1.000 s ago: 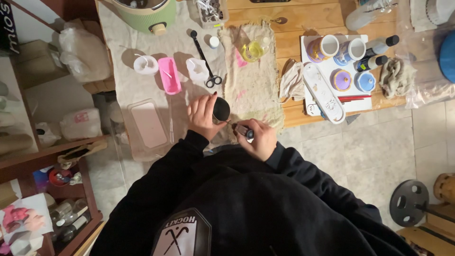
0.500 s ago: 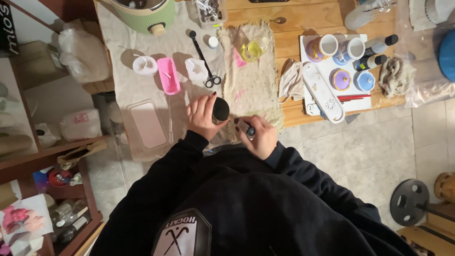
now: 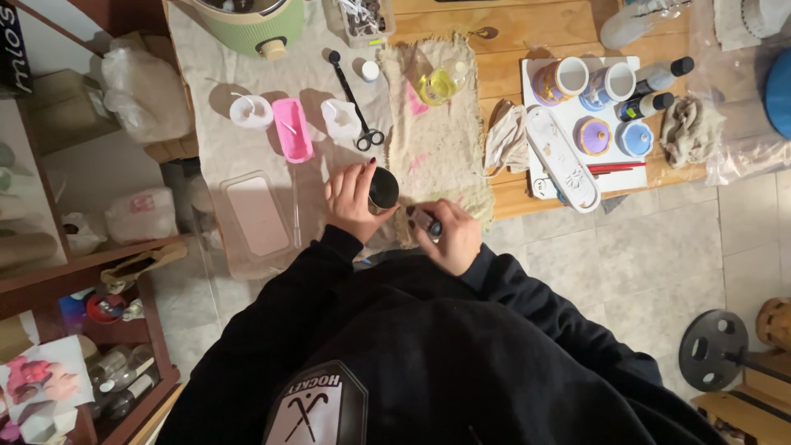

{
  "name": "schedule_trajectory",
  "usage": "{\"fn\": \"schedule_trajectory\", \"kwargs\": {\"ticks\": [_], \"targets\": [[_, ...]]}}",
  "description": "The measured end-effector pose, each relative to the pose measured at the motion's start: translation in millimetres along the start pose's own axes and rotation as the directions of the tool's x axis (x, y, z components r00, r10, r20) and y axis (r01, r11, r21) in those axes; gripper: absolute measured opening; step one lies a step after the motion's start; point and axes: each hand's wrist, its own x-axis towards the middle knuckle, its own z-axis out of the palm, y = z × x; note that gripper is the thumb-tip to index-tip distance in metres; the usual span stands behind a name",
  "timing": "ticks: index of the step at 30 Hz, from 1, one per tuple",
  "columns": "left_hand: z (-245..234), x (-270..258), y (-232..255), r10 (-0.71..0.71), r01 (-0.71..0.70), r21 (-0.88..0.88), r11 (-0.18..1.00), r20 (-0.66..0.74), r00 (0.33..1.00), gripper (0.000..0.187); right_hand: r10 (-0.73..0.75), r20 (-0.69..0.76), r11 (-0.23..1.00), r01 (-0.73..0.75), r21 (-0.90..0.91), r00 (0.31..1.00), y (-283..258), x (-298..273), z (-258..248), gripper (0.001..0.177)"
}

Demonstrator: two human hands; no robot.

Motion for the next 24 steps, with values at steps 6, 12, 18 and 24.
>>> {"fn": "schedule_trajectory", "kwargs": {"ticks": [6,12,18,24], "targets": [[1.6,1.1,-0.6,-0.002,0.002,-0.009,1.0,0.0,1.0,0.089,0.019,-0.003,1.0,-0.019,0.004,1.0,4.0,-0.2,1.4,0.027],[0.2,1.3,0.9,0.0,-0.001,-0.013,1.0,-0.005,1.0,0.089,0.038,0.0,0.999,-0.038,-0.003,0.999,3.2,-0.9,1.2,0.027],[-0.9,2.0,2.1,-0.013,0.013,-0.015,1.0,0.008,1.0,0.088,0.03,-0.007,1.0,-0.03,0.008,1.0,4.1,-1.8,2.1,0.026],[0.4,0.2,0.8,-0.014,0.014,-0.012,1.0,0.007,1.0,0.088,0.044,0.002,0.999,-0.044,-0.012,0.999,1.3,0.2,1.1,0.024]]}}
